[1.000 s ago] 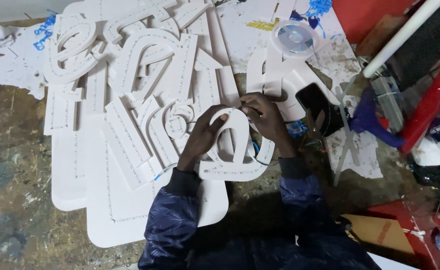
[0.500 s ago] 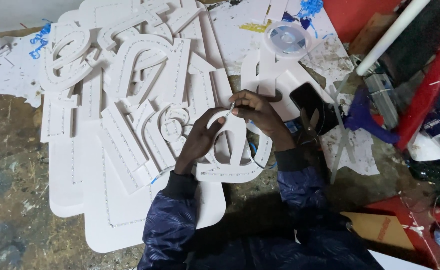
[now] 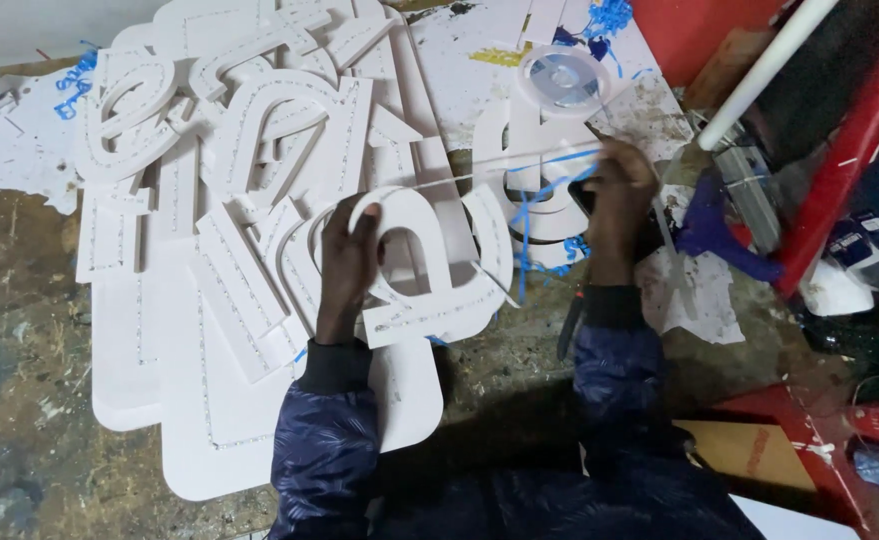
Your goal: Applying flexible LED light strips into the pre-cut channels of foam sign letters and cutting them to size.
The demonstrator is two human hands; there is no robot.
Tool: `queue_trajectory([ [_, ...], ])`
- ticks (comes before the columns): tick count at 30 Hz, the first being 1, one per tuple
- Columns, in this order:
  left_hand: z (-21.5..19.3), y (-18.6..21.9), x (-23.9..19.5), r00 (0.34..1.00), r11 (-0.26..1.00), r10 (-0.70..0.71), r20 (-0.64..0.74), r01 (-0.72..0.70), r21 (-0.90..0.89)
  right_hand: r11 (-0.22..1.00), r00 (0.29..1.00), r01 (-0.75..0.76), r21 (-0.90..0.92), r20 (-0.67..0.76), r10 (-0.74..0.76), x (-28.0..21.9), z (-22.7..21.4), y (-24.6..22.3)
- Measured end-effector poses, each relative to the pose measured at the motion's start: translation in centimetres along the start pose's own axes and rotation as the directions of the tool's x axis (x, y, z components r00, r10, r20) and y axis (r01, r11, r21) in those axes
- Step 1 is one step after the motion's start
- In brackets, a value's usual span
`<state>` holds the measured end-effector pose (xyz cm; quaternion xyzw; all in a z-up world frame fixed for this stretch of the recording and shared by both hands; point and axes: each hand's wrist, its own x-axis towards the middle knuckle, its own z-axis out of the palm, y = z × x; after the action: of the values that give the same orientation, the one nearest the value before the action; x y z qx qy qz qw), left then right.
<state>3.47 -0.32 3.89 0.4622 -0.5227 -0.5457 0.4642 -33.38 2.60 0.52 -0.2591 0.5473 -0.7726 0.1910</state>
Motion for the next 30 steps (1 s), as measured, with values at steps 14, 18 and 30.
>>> queue_trajectory([
  [14,3.8,-0.8,-1.2,0.947,0.980,0.104,0.303,-0.149,0.132,0.779,0.551,0.616,-0.113,0.769,-0.324,-8.5,5.7,0.5],
  [18,3.6,0.9,-1.7,0.950,0.983,0.058,0.307,-0.107,0.147,0.909,0.554,0.400,-0.118,0.821,-0.137,-7.2,7.4,1.5],
  [30,2.8,-3.2,0.3,0.958,0.938,-0.028,0.285,-0.073,0.340,0.847,0.479,0.529,-0.052,0.842,-0.247,-7.4,4.9,2.7],
])
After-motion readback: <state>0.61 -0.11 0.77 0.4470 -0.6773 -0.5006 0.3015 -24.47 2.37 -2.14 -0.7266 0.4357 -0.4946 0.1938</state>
